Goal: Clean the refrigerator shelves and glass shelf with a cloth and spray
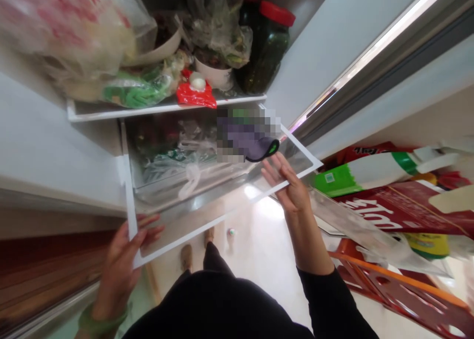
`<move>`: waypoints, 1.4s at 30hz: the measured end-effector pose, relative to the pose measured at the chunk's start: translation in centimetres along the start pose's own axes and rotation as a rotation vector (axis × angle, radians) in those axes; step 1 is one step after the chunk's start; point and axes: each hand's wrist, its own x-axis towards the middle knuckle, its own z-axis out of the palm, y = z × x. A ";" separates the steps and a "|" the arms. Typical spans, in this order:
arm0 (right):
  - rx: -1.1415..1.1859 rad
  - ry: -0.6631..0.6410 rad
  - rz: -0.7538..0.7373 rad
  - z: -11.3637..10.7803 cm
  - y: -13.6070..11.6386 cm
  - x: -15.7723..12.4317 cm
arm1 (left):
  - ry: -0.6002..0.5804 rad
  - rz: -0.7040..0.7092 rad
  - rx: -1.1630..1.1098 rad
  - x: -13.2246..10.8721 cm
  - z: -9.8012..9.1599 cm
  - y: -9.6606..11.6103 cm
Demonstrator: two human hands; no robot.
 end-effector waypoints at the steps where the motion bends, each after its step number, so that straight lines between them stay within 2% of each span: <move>1: 0.001 0.008 0.006 -0.4 0.2 -0.5 | 0.007 -0.009 0.006 -0.4 -0.1 -0.3; 6: -0.028 0.046 0.043 -1.9 0.7 -2.8 | 0.042 -0.011 0.017 -2.1 -0.6 -1.3; 13: -0.165 0.004 0.131 -2.8 -0.1 -3.7 | 0.018 -0.063 -0.127 -3.0 -0.6 -1.5; 15: -0.339 -0.104 0.206 -3.2 -1.2 -4.9 | 0.030 -0.066 -0.136 -3.0 -0.6 -1.5; 17: -0.610 -0.339 0.306 -3.0 -2.8 -7.1 | 0.032 -0.065 -0.148 -2.9 -0.5 -1.6; 19: -0.883 -0.600 0.330 -1.6 -4.8 -9.4 | 0.022 -0.087 -0.176 -2.9 -0.2 -1.6; 20: -0.981 -0.672 0.277 -0.5 -5.9 -10.2 | 0.017 -0.109 -0.201 -3.1 0.0 -1.6; 22: -1.066 -0.644 0.062 2.1 -7.6 -10.0 | -0.003 -0.159 -0.263 -3.4 0.4 -1.6; 24: -1.041 -0.508 -0.171 4.6 -8.4 -7.1 | -0.062 -0.204 -0.316 -3.7 0.7 -1.4; 25: -1.032 -0.495 -0.259 5.6 -8.2 -4.8 | -0.106 -0.218 -0.330 -3.8 0.7 -1.3; 27: -1.164 -0.586 -0.361 6.7 -6.9 0.5 | -0.188 -0.228 -0.322 -4.0 0.7 -1.1; 29: -1.337 -0.676 -0.429 6.7 -4.8 5.4 | -0.219 -0.209 -0.287 -4.1 0.5 -1.0; 31: -1.460 -0.782 -0.477 6.1 -3.0 8.8 | -0.220 -0.185 -0.251 -4.2 0.4 -1.0; 33: -1.578 -0.833 -0.523 5.5 -2.1 10.9 | -0.217 -0.180 -0.236 -4.3 0.2 -1.0; 34: -1.640 -0.807 -0.547 5.3 -2.0 11.9 | -0.214 -0.181 -0.232 -4.3 0.1 -1.0; 36: -1.753 -0.651 -0.584 5.1 -2.1 14.4 | -0.201 -0.183 -0.227 -4.2 -0.1 -1.1; 39: -1.830 -0.435 -0.549 6.2 -2.3 20.2 | -0.172 -0.195 -0.206 -4.0 -0.4 -1.2; 42: -1.817 -0.438 -0.468 9.7 -1.0 26.1 | -0.114 -0.216 -0.157 -4.0 -0.4 -1.2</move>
